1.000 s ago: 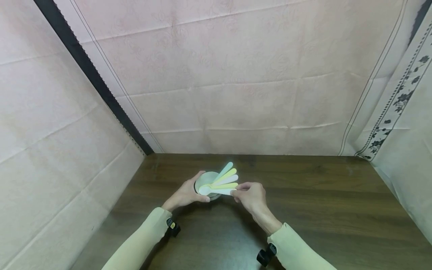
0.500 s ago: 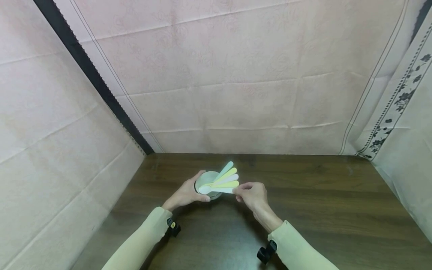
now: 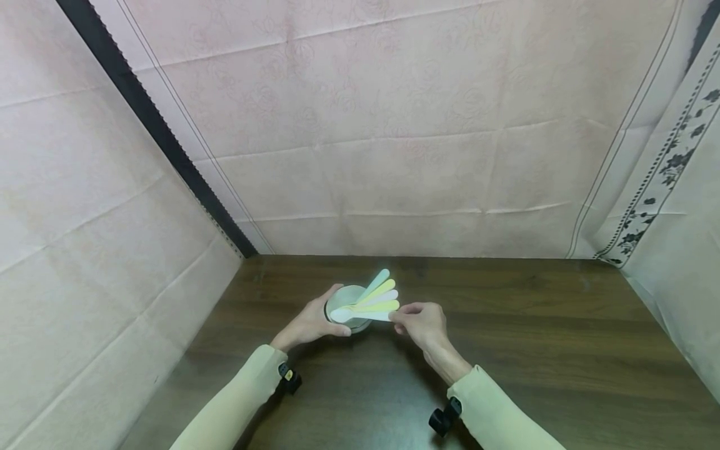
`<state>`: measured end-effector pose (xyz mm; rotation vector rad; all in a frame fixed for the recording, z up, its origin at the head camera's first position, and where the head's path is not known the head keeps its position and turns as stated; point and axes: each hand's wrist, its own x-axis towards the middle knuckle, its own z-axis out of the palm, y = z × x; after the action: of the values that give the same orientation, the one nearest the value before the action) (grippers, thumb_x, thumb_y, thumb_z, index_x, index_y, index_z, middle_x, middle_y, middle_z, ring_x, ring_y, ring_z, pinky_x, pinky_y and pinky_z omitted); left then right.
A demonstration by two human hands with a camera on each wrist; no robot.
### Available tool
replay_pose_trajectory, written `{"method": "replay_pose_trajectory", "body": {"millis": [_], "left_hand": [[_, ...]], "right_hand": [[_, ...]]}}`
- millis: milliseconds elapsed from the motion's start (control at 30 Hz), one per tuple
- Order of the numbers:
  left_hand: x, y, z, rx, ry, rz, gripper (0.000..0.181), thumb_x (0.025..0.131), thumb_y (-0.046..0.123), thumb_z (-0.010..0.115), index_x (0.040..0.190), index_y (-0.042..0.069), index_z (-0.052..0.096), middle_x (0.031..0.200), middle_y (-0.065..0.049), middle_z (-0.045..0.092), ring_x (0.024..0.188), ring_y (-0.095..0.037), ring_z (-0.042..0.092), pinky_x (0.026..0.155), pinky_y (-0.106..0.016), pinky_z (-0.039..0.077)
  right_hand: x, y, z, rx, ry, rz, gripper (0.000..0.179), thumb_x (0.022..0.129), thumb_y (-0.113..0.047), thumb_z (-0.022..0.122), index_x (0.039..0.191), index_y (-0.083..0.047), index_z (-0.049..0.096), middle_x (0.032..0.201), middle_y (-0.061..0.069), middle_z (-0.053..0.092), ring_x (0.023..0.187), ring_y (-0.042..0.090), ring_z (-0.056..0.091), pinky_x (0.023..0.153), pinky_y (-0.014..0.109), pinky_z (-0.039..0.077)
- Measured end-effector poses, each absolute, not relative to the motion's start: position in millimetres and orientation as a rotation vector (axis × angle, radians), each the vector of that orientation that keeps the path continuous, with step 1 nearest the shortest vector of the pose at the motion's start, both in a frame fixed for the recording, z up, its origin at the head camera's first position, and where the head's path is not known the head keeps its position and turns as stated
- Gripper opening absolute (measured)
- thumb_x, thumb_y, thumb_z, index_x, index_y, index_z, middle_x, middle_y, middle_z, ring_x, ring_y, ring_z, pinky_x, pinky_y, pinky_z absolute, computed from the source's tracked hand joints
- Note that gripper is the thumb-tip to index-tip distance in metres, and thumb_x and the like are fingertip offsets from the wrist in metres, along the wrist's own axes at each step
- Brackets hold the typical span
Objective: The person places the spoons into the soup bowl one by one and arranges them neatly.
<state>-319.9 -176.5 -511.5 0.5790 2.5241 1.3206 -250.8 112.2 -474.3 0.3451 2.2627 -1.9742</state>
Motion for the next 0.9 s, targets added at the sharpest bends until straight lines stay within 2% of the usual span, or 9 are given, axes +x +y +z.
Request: {"method": "replay_pose_trajectory", "body": {"millis": [133,367,533,700,900], "left_hand": [[-320,-175,-510,0.589,2.522,1.316,0.105,0.082,0.029,0.099,0.168,0.027,0.038,0.155,-0.005,0.061,0.130,-0.024,0.059,0.110,-0.050,0.048],[-320,-177,-511,0.600,2.533,1.326,0.099,0.080,0.034,0.100,0.162,0.034,0.044,0.148,0.000,0.065,0.125,-0.021,0.061,0.110,-0.048,0.048],[-320,-176,-514,0.601,2.538,1.312,0.099,0.081,0.037,0.099,0.162,0.034,0.044,0.149,0.001,0.065,0.125,-0.021,0.061,0.109,-0.046,0.048],[-319,-176,-513,0.589,2.542,1.307,0.100,0.080,0.037,0.099,0.163,0.033,0.043,0.148,0.000,0.065,0.125,-0.022,0.061,0.109,-0.047,0.048],[-319,-174,-511,0.563,2.578,1.268,0.107,0.079,0.039,0.100,0.166,0.027,0.039,0.150,-0.004,0.064,0.129,-0.024,0.061,0.112,-0.052,0.048]], "right_hand": [[-250,113,-475,0.333,2.242,-1.982,0.027,0.094,-0.013,0.086,0.111,0.006,0.077,0.088,0.009,0.078,0.071,0.012,0.071,0.073,0.027,0.064],[-248,113,-475,0.303,2.197,-2.013,0.032,0.095,-0.014,0.086,0.115,0.009,0.076,0.096,0.016,0.081,0.071,0.012,0.073,0.080,0.036,0.067],[-246,115,-477,0.311,2.174,-2.018,0.031,0.098,-0.015,0.083,0.117,0.009,0.076,0.103,0.020,0.081,0.074,0.012,0.074,0.080,0.033,0.067],[-244,121,-477,0.316,2.148,-2.046,0.034,0.100,-0.019,0.080,0.118,0.009,0.075,0.098,0.017,0.082,0.076,0.012,0.074,0.074,0.026,0.065],[-239,131,-476,0.337,2.140,-2.063,0.038,0.101,-0.022,0.079,0.120,0.010,0.074,0.094,0.013,0.081,0.077,0.012,0.074,0.077,0.030,0.066]]}}
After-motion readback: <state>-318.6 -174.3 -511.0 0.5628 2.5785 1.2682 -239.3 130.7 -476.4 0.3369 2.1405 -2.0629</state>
